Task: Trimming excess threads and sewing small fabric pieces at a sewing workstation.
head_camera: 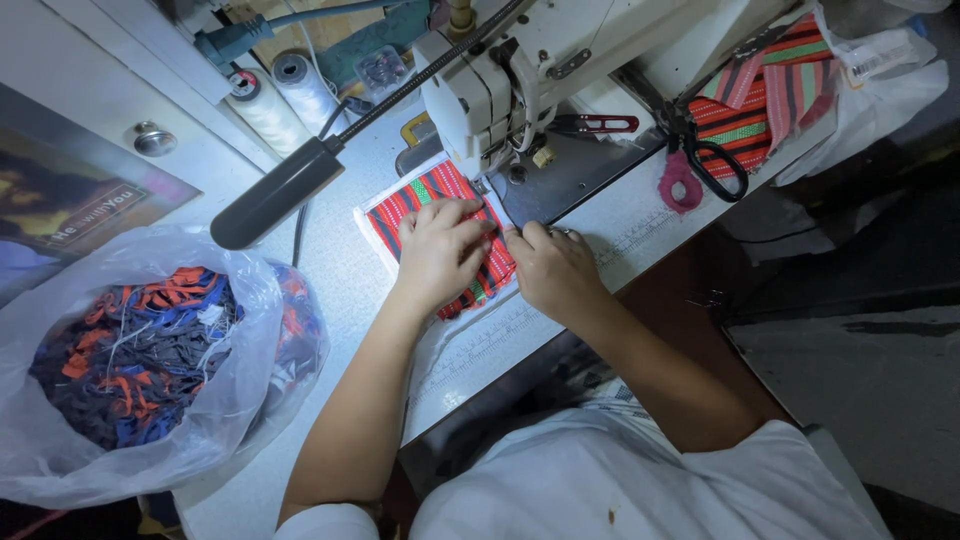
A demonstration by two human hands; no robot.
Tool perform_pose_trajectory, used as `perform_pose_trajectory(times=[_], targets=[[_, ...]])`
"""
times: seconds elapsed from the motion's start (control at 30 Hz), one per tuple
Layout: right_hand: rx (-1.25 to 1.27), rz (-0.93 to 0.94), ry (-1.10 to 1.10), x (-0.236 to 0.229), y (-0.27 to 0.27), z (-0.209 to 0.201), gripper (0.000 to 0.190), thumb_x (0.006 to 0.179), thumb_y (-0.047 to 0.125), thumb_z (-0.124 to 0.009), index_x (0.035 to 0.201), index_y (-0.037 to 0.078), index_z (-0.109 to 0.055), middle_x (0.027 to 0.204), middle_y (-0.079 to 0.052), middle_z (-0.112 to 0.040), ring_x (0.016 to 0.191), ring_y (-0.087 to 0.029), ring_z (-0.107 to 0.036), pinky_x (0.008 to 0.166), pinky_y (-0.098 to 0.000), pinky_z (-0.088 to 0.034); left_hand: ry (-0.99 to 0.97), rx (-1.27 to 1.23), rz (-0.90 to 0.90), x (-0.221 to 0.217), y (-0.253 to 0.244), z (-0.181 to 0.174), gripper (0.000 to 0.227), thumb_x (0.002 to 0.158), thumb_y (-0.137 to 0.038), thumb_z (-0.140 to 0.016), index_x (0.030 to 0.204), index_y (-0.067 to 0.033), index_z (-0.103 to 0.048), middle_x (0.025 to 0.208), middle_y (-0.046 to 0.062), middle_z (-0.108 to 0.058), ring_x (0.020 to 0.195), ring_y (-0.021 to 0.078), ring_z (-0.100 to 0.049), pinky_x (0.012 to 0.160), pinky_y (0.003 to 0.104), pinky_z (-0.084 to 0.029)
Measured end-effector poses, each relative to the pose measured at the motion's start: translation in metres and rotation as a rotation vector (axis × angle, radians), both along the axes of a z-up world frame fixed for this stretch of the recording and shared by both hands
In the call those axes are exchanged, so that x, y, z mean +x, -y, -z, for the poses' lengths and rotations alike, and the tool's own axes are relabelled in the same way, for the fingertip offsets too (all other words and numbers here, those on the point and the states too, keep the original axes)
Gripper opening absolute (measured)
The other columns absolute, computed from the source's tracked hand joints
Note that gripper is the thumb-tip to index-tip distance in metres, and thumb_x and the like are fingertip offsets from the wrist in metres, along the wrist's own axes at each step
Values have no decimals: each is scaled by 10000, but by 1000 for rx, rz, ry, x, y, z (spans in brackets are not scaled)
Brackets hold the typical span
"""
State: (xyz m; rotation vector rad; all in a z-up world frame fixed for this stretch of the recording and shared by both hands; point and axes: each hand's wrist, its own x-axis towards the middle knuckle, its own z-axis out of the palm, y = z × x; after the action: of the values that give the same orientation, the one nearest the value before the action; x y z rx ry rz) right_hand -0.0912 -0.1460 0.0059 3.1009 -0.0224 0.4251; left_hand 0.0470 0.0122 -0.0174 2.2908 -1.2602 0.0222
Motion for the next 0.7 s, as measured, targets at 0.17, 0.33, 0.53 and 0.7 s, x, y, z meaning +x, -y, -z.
perform_pose_trajectory(times=[0.17, 0.33, 0.53, 0.7], targets=[[63, -9, 118, 0, 4, 12, 319, 916, 125, -578, 1192, 100, -737, 776, -17, -582, 627, -209, -706, 587, -359, -562, 87, -25, -102, -7, 7, 4, 373, 916, -359, -650, 1255, -206, -664, 1289, 1, -599, 1258, 234, -515, 1004, 488, -387], [260, 7, 148, 2, 10, 17, 347, 903, 70, -561, 1212, 47, -717, 792, -59, -608, 646, -268, -716, 586, -392, -582, 213, 0, -116, -11, 9, 2, 373, 936, -343, -590, 1279, -217, -664, 1255, 13, -569, 1215, 248, -519, 958, 489, -394], [419, 34, 101, 5, 11, -6, 371, 913, -1, -510, 1229, -38, -701, 846, -81, -642, 780, -301, -729, 663, -376, -582, 336, 11, -134, -12, 13, -3, 399, 912, -335, -567, 1285, -233, -665, 1226, 14, -564, 1169, 241, -546, 898, 462, -413], [551, -3, 53, 9, 6, -30, 395, 908, -49, -457, 1225, -78, -692, 813, -119, -656, 845, -308, -705, 728, -367, -576, 316, 48, -159, -8, 15, -3, 431, 856, -360, -540, 1275, -308, -631, 1139, -14, -483, 1087, 237, -513, 864, 494, -376]])
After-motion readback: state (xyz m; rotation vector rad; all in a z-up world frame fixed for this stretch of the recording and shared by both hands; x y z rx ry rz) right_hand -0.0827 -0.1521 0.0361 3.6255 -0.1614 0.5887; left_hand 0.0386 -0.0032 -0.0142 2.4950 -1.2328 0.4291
